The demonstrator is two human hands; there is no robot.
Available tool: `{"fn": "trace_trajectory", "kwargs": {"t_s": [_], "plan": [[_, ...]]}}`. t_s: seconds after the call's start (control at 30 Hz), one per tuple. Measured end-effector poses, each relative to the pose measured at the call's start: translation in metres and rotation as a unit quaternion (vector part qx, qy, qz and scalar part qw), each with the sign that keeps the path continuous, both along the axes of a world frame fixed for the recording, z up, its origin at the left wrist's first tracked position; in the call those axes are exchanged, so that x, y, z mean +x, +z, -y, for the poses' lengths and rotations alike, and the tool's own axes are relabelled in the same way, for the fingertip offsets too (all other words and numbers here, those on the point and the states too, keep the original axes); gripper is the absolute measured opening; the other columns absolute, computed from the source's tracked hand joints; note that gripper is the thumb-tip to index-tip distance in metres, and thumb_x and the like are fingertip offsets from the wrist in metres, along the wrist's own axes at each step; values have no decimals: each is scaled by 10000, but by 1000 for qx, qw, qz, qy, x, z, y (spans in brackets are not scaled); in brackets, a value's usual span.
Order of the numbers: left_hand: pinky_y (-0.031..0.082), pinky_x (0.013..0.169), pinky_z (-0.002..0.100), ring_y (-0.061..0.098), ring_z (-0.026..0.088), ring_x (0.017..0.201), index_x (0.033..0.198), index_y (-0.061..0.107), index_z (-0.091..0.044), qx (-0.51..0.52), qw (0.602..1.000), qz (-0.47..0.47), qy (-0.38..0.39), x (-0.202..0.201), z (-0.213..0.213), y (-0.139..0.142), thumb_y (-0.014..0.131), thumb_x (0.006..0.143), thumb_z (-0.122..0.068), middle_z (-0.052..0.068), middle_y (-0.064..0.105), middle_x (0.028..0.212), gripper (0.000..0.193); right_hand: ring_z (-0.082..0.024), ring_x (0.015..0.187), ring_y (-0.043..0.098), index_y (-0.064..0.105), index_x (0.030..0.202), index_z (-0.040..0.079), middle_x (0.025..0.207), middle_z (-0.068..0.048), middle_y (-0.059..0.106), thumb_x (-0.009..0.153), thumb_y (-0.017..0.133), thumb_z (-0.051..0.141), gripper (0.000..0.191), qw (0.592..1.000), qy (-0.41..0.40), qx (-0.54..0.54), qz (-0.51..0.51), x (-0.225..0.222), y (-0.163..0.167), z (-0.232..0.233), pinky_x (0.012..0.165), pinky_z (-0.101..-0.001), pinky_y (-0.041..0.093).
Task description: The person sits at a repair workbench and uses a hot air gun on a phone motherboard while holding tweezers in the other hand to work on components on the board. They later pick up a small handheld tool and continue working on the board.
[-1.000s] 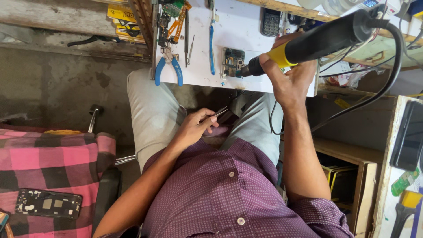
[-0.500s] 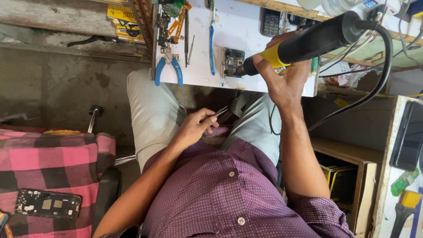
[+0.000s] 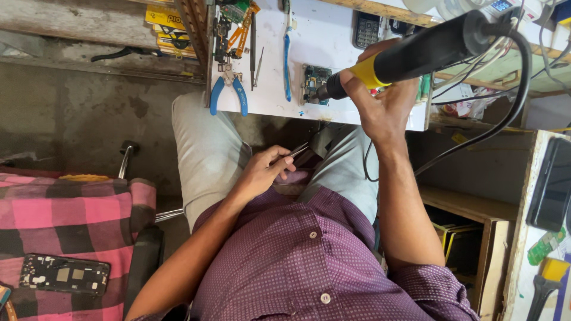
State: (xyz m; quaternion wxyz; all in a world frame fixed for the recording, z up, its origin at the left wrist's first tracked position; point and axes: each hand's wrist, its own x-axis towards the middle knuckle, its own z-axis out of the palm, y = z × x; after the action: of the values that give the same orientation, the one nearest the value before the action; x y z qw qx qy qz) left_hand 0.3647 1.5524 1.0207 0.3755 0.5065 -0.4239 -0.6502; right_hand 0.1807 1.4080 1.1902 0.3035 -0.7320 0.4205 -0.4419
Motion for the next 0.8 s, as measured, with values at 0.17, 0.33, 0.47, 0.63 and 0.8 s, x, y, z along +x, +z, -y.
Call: {"fn": "trace_trajectory", "kwargs": {"t_s": [0.17, 0.33, 0.47, 0.63, 0.8], "plan": [[527, 640, 263, 648, 98, 671, 1154, 651, 14, 0, 1000, -3, 4, 0, 2, 1, 636, 1000, -245, 70, 769, 893, 302, -140, 964, 627, 633, 1148, 37, 1056, -46, 634, 940, 807, 129, 286, 1000, -1, -4, -5, 1, 2, 4, 862, -294, 514], [530, 644, 261, 646, 94, 678, 1150, 651, 14, -2, 1000, -5, 2, -1, 3, 1, 630, 1005, -244, 66, 766, 898, 297, -153, 981, 634, 638, 1101, 27, 1066, -54, 637, 943, 812, 135, 258, 1000, -2, -16, -19, 0, 3, 9, 865, -301, 516], [531, 650, 261, 645, 95, 682, 1160, 642, 15, -4, 1000, -10, 3, -2, 4, 1, 629, 1005, -240, 67, 765, 904, 299, -154, 972, 643, 639, 1141, 36, 1095, -52, 644, 944, 814, 151, 288, 1000, -11, -11, -20, -2, 3, 12, 858, -304, 526], [533, 652, 262, 654, 98, 684, 1160, 643, 16, -7, 1000, -6, 4, -4, 4, 2, 630, 1004, -241, 68, 766, 904, 301, -154, 982, 647, 643, 1131, 34, 1073, -54, 653, 951, 812, 135, 266, 999, 0, -27, -21, -3, 3, 14, 868, -303, 527], [535, 648, 265, 659, 100, 684, 1155, 648, 20, -13, 1000, -4, 3, -4, 5, 3, 629, 1003, -240, 70, 768, 904, 302, -149, 965, 638, 645, 1164, 40, 1063, -50, 646, 963, 813, 127, 276, 1000, 1, -12, -4, -3, 6, 15, 857, -298, 519]]}}
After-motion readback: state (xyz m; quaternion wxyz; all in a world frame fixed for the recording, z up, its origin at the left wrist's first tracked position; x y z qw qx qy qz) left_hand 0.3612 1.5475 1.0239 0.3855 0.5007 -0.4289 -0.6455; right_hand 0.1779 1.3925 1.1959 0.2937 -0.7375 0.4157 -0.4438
